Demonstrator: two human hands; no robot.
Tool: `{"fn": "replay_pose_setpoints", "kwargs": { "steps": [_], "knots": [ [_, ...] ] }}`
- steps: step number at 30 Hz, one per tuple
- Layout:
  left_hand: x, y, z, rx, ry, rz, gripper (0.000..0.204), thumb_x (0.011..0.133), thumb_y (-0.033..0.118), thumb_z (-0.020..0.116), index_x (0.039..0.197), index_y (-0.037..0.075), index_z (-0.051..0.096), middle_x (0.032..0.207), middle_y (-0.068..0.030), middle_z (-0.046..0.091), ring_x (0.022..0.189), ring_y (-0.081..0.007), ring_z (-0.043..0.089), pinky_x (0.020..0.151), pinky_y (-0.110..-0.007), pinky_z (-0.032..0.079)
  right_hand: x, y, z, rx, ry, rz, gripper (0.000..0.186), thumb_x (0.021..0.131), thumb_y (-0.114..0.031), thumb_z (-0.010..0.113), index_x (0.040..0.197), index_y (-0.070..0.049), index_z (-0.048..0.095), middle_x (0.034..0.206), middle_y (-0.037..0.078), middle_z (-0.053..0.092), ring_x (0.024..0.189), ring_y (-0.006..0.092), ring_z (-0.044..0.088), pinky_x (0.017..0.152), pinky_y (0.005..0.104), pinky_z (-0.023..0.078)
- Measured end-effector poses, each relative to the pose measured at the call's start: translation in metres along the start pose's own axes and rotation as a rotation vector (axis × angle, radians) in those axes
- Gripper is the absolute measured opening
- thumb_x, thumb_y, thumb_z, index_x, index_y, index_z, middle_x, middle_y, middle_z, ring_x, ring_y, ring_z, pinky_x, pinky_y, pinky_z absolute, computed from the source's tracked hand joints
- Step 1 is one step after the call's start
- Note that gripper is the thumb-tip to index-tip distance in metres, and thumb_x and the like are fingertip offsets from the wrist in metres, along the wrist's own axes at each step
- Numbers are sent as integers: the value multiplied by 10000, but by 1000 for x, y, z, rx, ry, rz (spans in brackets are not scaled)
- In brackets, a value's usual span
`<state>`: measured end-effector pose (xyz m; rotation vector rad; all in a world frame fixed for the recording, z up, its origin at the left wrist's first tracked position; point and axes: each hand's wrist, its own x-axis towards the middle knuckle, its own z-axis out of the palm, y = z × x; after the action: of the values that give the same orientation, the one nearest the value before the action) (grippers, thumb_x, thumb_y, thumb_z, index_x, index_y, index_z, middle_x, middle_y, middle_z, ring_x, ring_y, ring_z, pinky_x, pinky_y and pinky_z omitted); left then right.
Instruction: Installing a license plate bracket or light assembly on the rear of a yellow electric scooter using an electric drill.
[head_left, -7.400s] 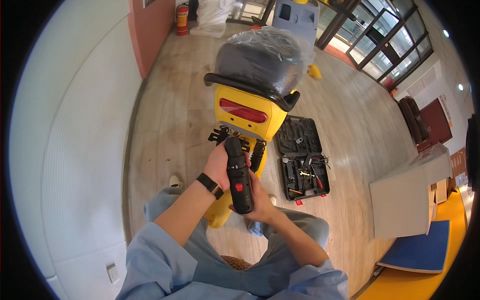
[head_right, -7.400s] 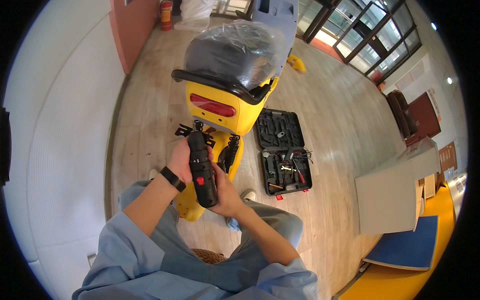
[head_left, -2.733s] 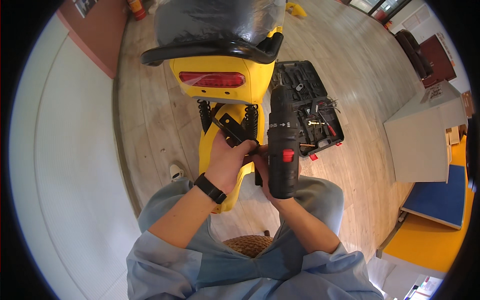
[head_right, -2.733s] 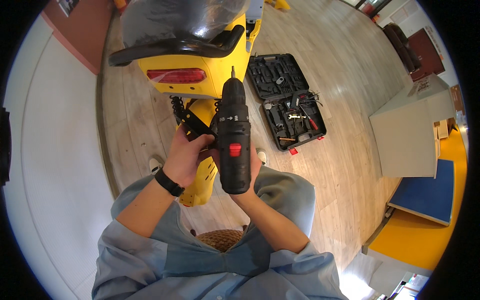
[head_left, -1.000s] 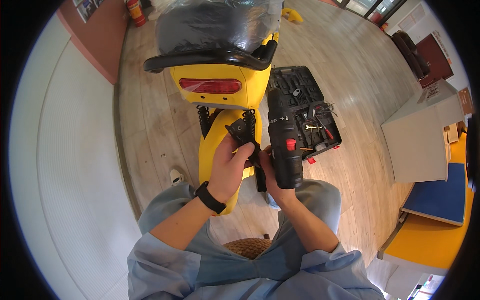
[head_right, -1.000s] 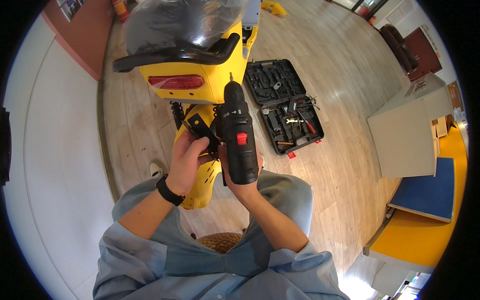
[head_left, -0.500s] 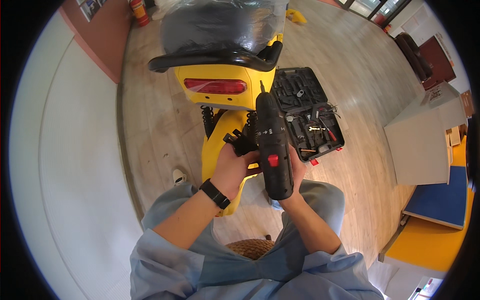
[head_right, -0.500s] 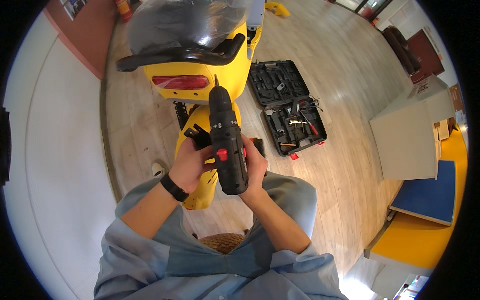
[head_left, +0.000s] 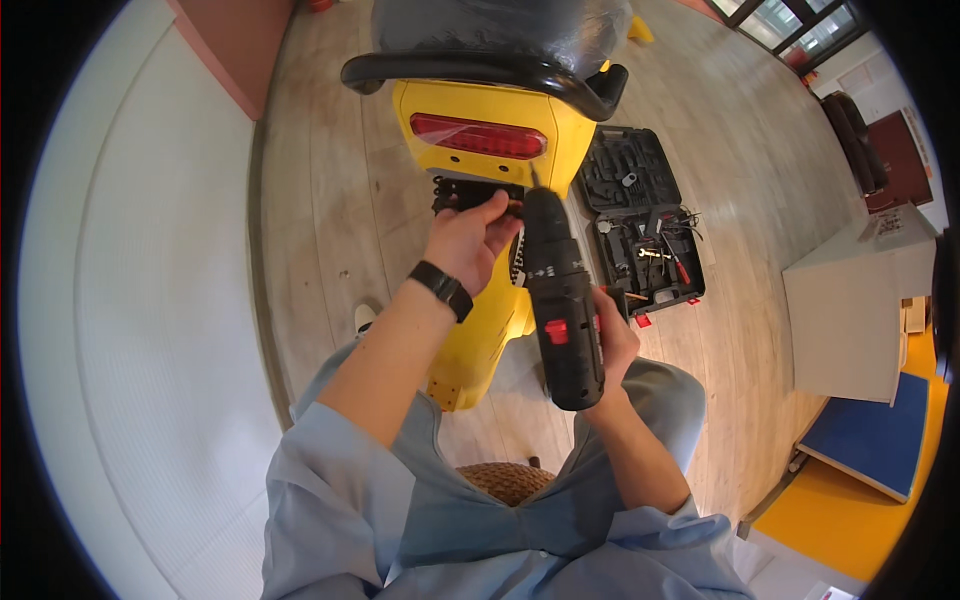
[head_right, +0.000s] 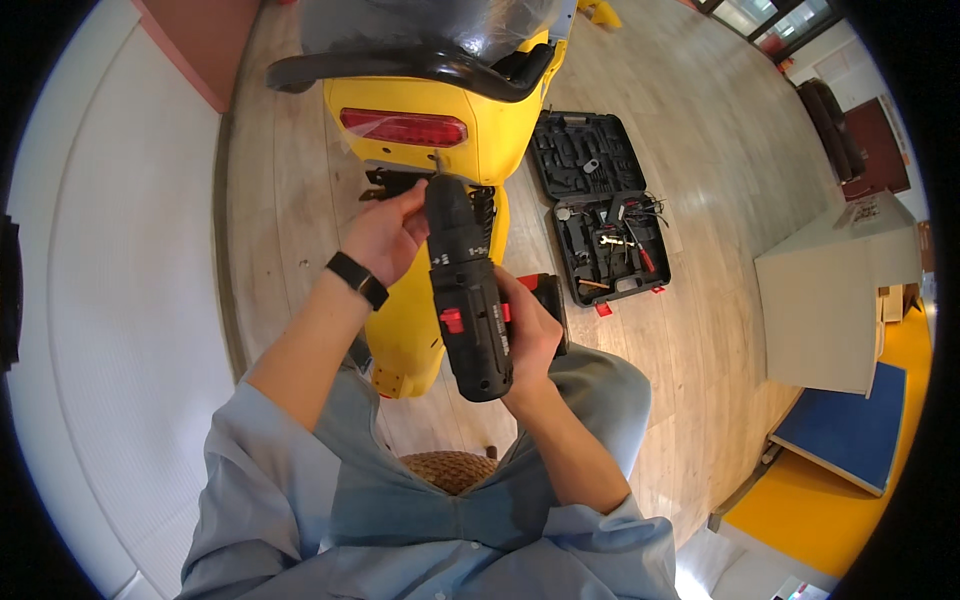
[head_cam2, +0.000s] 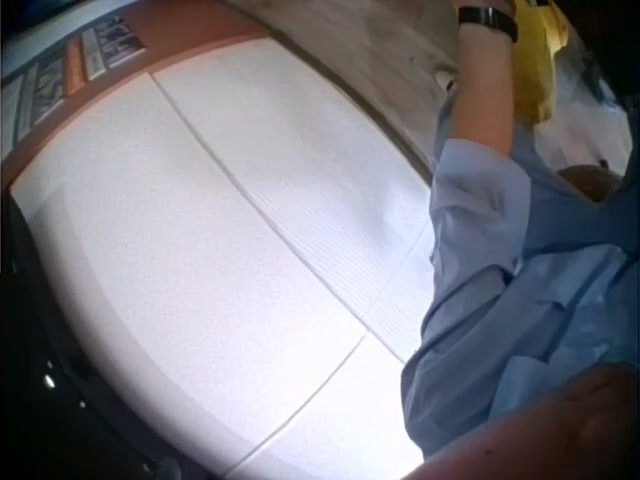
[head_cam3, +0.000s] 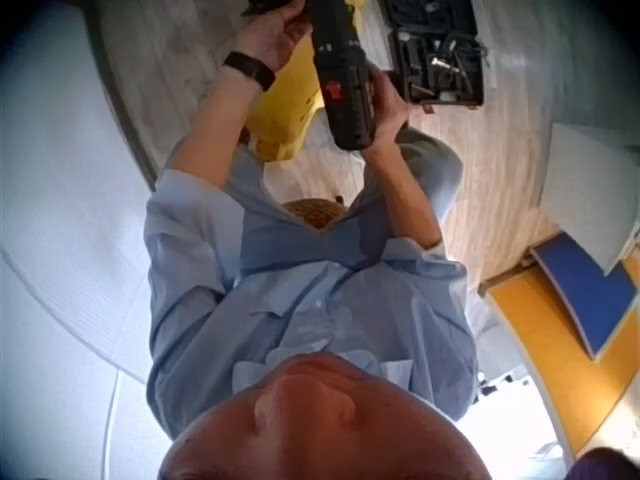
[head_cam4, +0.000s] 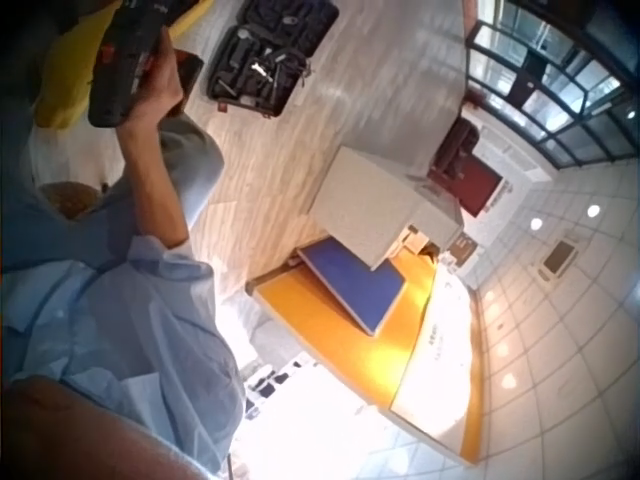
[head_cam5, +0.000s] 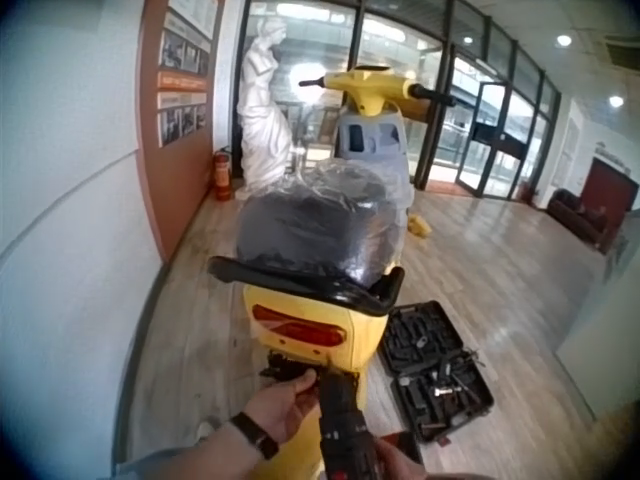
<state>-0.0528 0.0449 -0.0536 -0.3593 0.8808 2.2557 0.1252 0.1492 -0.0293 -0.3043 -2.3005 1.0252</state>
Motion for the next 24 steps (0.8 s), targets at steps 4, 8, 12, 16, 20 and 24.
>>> {"fn": "replay_pose_setpoints", "kwargs": {
  "steps": [4, 8, 12, 16, 20, 24],
  "knots": [
    [22, 3, -6, -37, 57, 50, 281, 869, -23, 640, 1123, 29, 532, 1029, -86, 643, 844, -210, 660, 721, -325, 573, -4, 4, 8, 20, -139, 50, 471, 743, -111, 739, 1175, 4, 592, 949, 160, 690, 838, 220, 696, 745, 289, 528],
    [34, -1, -6, 58, 171, 171, 303, 853, -37, 654, 1104, 42, 505, 1019, -87, 636, 841, -211, 657, 705, -330, 576, -4, 5, 9, -4, -206, 143, 459, 751, -107, 722, 1179, -4, 589, 932, 139, 683, 824, 187, 669, 749, 279, 511],
    [37, -3, -4, 90, 166, 261, 353, 831, -41, 679, 1102, 66, 480, 1001, -82, 616, 833, -203, 651, 701, -339, 580, 1, 3, 10, -52, -226, 199, 447, 764, -111, 706, 1183, -10, 588, 914, 124, 684, 824, 156, 655, 762, 276, 496],
    [37, -5, -9, 57, 150, 293, 396, 817, -45, 694, 1118, 91, 475, 996, -66, 605, 867, -201, 644, 703, -341, 579, 5, -1, 11, -57, -238, 217, 444, 760, -122, 707, 1173, -11, 589, 920, 134, 685, 832, 185, 666, 765, 284, 497],
    [37, -9, -7, 69, 191, 252, 408, 815, -46, 696, 1121, 106, 474, 1000, -60, 603, 899, -206, 641, 715, -343, 577, 4, 7, 19, -71, -232, 220, 443, 746, -137, 723, 1153, -18, 593, 927, 152, 681, 832, 235, 680, 756, 296, 504],
    [33, -3, -4, 69, 207, 202, 417, 815, -36, 702, 1125, 116, 468, 1012, -62, 614, 863, -219, 656, 706, -334, 565, 3, 6, 25, -160, -190, 103, 459, 726, -135, 730, 1149, -25, 592, 933, 171, 677, 830, 296, 682, 744, 326, 520]
  ]
}}
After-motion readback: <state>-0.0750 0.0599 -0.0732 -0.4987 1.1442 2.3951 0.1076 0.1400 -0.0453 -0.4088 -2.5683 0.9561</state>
